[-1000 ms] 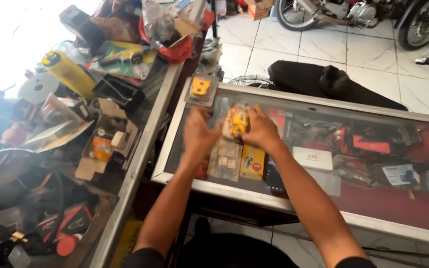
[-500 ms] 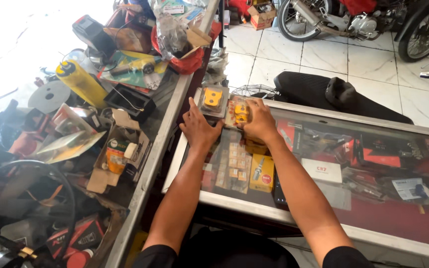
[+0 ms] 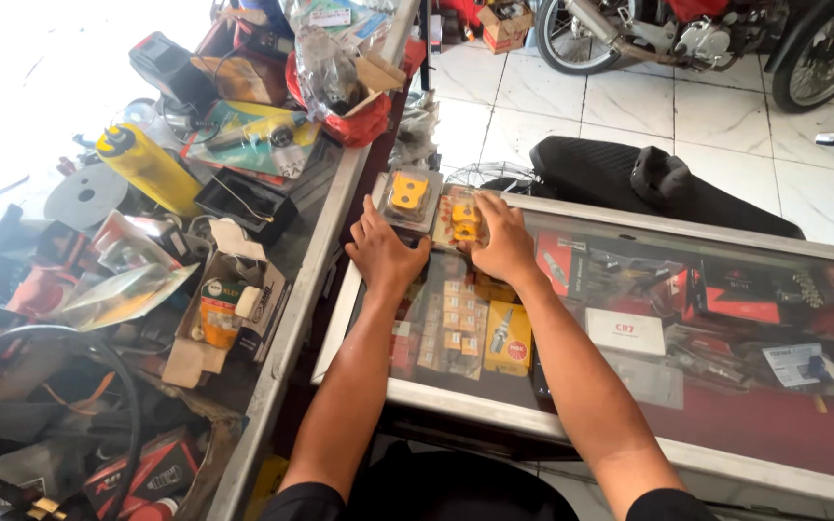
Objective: The person removes motorcycle parts in packaging from a wall rack and places them onto a glass display counter one at a time.
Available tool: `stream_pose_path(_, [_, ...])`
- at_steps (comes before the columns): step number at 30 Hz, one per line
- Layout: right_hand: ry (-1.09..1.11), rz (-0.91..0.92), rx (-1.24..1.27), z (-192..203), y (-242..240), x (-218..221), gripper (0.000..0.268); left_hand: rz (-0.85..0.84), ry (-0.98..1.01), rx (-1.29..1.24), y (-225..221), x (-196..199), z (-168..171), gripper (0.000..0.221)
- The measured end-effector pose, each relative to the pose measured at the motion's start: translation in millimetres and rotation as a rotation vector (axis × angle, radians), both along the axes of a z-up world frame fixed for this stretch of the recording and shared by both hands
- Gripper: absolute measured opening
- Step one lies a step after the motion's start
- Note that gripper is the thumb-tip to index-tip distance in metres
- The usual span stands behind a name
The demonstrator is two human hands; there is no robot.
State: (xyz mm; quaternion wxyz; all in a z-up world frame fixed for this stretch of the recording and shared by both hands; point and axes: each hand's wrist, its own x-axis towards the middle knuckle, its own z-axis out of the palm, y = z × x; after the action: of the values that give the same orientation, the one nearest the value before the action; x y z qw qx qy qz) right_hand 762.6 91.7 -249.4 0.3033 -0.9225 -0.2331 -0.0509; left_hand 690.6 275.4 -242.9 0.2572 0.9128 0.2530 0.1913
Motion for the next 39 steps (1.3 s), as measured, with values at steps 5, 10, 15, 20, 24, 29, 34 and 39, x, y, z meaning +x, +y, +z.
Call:
stream_pose_path(5, [-0.022,0.018,0.008,-4,-2,1,0.091,-0.027,-0.011,-0.004,1,-3,-1,0.118])
stream_pose_path(10, [-0.049,0.049,0.014,-14,-6,7,0.093,-0.021,0.012,-0.014,0,-6,3,0.113])
stream_pose_path(15, [-0.137,0.140,0.109,-17,-21,2,0.095,-0.039,-0.128,0.040,0,-22,4,0.099])
stream_pose_path(20, [0.227,-0.039,0.327,7,-49,-35,0.074,-0.101,-0.347,0.135,-15,-45,16,0.073])
stream_pose_path(24, [0.140,-0.112,0.312,34,-80,-89,0.063,-0.385,-0.458,0.082,-61,-63,30,0.055])
stream_pose_path(29, [-0.106,-0.321,0.261,62,-116,-183,0.049,-0.792,-0.463,-0.155,-130,-100,50,0.055])
stream_pose_path(34, [-0.202,-0.581,0.173,72,-160,-284,0.044,-1.135,-0.386,-0.268,-187,-133,48,0.053])
stream_pose_path(39, [-0.220,-0.814,0.098,76,-194,-363,0.048,-1.434,-0.384,-0.220,-245,-175,54,0.051])
